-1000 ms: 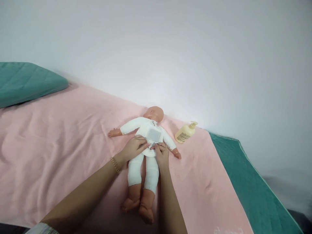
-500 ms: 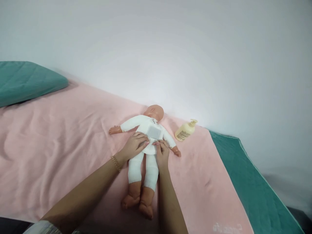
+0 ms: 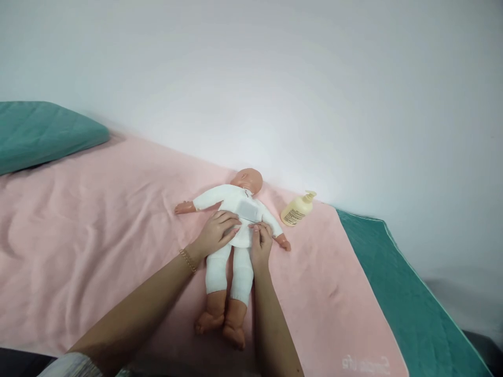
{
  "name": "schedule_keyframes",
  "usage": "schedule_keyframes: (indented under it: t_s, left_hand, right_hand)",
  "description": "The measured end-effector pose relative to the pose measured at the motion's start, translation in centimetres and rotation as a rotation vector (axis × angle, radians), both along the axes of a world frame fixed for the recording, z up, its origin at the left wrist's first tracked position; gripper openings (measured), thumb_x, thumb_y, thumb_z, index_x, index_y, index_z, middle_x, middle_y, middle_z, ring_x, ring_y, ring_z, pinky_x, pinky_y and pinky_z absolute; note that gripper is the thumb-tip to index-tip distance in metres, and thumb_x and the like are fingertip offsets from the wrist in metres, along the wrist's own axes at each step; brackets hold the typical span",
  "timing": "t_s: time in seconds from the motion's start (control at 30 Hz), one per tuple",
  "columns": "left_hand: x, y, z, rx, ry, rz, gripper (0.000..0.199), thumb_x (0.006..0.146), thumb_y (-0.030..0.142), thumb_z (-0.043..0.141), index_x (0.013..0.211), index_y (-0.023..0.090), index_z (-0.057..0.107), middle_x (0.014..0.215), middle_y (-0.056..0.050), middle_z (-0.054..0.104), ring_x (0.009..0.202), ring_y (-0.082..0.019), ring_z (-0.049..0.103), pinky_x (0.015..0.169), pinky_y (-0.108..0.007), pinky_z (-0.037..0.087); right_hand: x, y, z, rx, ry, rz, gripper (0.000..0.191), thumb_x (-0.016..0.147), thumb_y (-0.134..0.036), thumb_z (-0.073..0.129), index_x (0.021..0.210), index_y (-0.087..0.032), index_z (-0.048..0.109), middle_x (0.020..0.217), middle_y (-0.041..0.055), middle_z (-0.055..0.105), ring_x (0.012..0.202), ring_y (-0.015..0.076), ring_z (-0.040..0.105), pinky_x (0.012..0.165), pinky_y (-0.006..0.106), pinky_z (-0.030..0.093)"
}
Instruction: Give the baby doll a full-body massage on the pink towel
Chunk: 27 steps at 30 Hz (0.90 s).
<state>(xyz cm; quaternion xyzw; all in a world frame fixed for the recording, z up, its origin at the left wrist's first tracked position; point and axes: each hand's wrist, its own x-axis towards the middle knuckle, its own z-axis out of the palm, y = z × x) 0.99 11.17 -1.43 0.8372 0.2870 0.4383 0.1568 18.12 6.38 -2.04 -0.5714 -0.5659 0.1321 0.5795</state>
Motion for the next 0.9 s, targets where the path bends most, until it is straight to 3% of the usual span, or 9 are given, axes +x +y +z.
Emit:
schedule_keyframes:
  t_s: [0.1,0.4,0.53,0.63,0.77,0.9]
  left_hand:
    - [0.1,0.0,0.0,-0.014,0.017,0.01,0.026,0.097,0.031,0.045,0.109,0.02,0.066,0.115,-0.007,0.068,0.11,-0.023,0.056,0.098,-0.041,0.041]
    - [0.4,0.2,0.7,-0.181,0.044,0.016,0.027,0.095,0.04,0.051,0.096,0.019,0.069,0.1,-0.006,0.072,0.097,-0.024,0.061,0.092,-0.042,0.043]
    - [0.1,0.1,2.0,-0.294,-0.024,-0.011,0.037,0.097,0.045,0.045,0.091,0.018,0.07,0.094,-0.006,0.073,0.091,-0.023,0.062,0.088,-0.04,0.045]
    - [0.1,0.9,3.5,-0.37,-0.192,0.042,0.044,0.098,0.048,0.039,0.094,0.017,0.07,0.096,-0.007,0.073,0.092,-0.024,0.063,0.087,-0.038,0.047]
    - [1.1,3.0,5.3,-0.296,-0.28,-0.018,0.039,0.1,0.044,0.039,0.106,0.018,0.068,0.113,-0.007,0.07,0.108,-0.023,0.061,0.097,-0.037,0.044]
    - [2.6,4.9,5.1,-0.166,-0.028,0.049,0.039,0.1,0.041,0.038,0.099,0.018,0.069,0.108,-0.009,0.071,0.105,-0.025,0.061,0.096,-0.041,0.042]
  right_hand:
    - [0.0,0.1,0.1,-0.02,-0.03,-0.006,0.033,0.094,-0.041,0.044,0.094,-0.022,0.071,0.101,0.0076,0.065,0.104,0.023,0.056,0.098,0.04,0.04]
    - [0.4,0.9,0.2,-0.13,-0.094,0.054,0.032,0.092,-0.036,0.045,0.081,-0.021,0.071,0.092,0.007,0.069,0.098,0.0233,0.057,0.095,0.039,0.04]
    - [1.1,1.4,1.4,-0.16,0.009,0.083,0.033,0.089,-0.04,0.049,0.077,-0.019,0.071,0.085,0.0056,0.069,0.09,0.0223,0.059,0.086,0.035,0.043]
    - [1.5,2.6,3.1,-0.115,0.124,-0.005,0.034,0.088,-0.044,0.048,0.08,-0.018,0.07,0.085,0.0047,0.069,0.084,0.0205,0.06,0.078,0.032,0.044]
    - [1.3,5.0,4.9,-0.078,0.107,0.014,0.034,0.089,-0.044,0.047,0.082,-0.019,0.067,0.09,0.0054,0.069,0.088,0.0204,0.06,0.082,0.032,0.044]
    - [0.9,6.9,4.7,-0.135,0.018,0.068,0.033,0.089,-0.042,0.044,0.075,-0.02,0.063,0.082,0.0044,0.068,0.083,0.0202,0.059,0.079,0.032,0.043]
